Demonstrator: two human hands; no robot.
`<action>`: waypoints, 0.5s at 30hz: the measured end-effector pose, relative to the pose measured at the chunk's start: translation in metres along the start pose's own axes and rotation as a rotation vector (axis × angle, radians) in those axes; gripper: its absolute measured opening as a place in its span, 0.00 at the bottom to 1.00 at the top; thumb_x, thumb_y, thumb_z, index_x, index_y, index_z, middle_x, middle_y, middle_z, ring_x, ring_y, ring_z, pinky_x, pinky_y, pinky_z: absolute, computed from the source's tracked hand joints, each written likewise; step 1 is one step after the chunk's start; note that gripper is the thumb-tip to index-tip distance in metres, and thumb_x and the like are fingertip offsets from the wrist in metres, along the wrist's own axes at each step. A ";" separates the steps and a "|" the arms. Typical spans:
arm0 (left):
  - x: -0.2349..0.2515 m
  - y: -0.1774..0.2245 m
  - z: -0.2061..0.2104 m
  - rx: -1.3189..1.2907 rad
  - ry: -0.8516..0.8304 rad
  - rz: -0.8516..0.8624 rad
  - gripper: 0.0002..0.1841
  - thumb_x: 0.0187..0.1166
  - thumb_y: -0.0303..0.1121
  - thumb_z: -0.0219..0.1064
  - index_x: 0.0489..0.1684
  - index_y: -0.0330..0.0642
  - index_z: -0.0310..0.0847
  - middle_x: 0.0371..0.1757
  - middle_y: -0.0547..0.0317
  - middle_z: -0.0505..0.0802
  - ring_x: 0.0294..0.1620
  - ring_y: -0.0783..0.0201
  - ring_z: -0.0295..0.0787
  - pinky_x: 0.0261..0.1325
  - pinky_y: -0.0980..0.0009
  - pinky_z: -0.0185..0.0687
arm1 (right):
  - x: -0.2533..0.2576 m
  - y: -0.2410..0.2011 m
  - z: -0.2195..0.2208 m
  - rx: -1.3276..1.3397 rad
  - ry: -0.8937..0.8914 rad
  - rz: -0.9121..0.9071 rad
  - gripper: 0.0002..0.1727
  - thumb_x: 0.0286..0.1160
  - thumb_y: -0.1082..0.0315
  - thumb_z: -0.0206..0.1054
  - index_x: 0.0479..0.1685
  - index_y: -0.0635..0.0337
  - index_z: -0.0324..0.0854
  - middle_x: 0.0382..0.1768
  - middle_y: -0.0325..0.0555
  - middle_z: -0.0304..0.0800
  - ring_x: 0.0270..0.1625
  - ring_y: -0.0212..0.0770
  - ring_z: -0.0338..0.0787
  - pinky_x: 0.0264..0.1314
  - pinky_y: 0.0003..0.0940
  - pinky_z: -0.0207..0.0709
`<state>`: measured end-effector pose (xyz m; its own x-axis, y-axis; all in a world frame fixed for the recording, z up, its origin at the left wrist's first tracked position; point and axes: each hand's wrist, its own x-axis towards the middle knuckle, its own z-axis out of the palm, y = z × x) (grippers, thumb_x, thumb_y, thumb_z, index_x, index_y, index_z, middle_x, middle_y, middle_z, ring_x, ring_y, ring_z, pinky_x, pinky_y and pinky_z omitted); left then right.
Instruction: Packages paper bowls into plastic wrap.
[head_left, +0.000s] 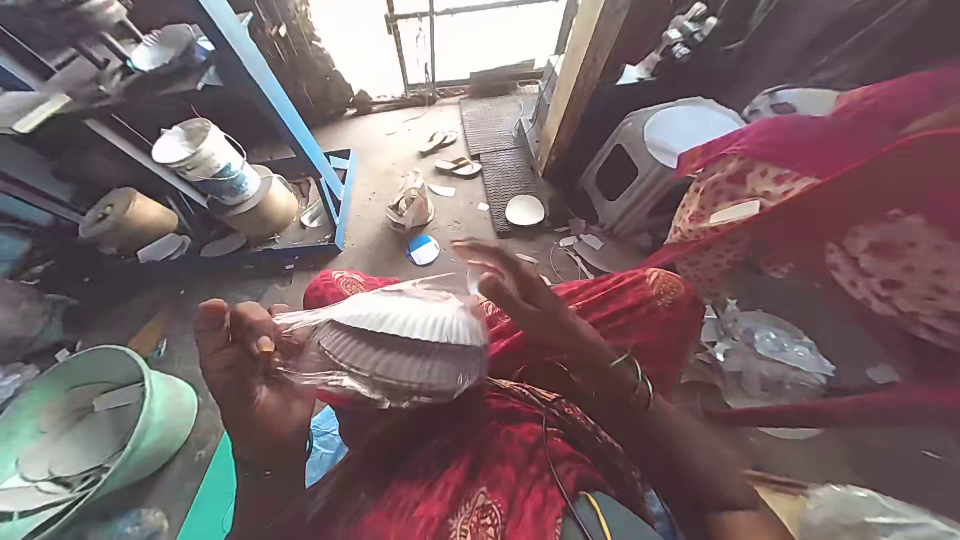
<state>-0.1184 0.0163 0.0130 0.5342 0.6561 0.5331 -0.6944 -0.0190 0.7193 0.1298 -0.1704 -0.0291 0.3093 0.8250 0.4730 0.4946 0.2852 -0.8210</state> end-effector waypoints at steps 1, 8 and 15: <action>0.002 0.000 0.001 -0.038 0.018 0.006 0.15 0.79 0.31 0.71 0.61 0.61 0.84 0.43 0.70 0.93 0.42 0.72 0.91 0.52 0.73 0.90 | -0.007 0.005 0.005 -0.018 0.014 0.037 0.35 0.90 0.43 0.49 0.81 0.62 0.71 0.81 0.47 0.76 0.81 0.40 0.77 0.82 0.42 0.74; 0.010 -0.001 0.009 -0.049 0.063 0.001 0.14 0.81 0.31 0.68 0.59 0.62 0.85 0.42 0.74 0.91 0.42 0.75 0.88 0.52 0.76 0.87 | -0.061 -0.021 0.034 -0.267 0.037 -0.150 0.41 0.74 0.28 0.62 0.81 0.43 0.72 0.86 0.45 0.67 0.89 0.45 0.64 0.88 0.48 0.64; 0.040 -0.011 0.031 0.090 0.095 -0.020 0.12 0.84 0.28 0.62 0.55 0.60 0.83 0.42 0.76 0.90 0.41 0.77 0.87 0.49 0.78 0.87 | -0.065 -0.024 0.019 -0.641 -0.114 -0.410 0.18 0.85 0.70 0.63 0.71 0.50 0.82 0.66 0.50 0.88 0.64 0.47 0.88 0.70 0.34 0.79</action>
<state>-0.0745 0.0193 0.0400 0.4967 0.7254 0.4766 -0.6354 -0.0701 0.7690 0.0830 -0.2215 -0.0463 -0.0690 0.7696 0.6347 0.9363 0.2695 -0.2251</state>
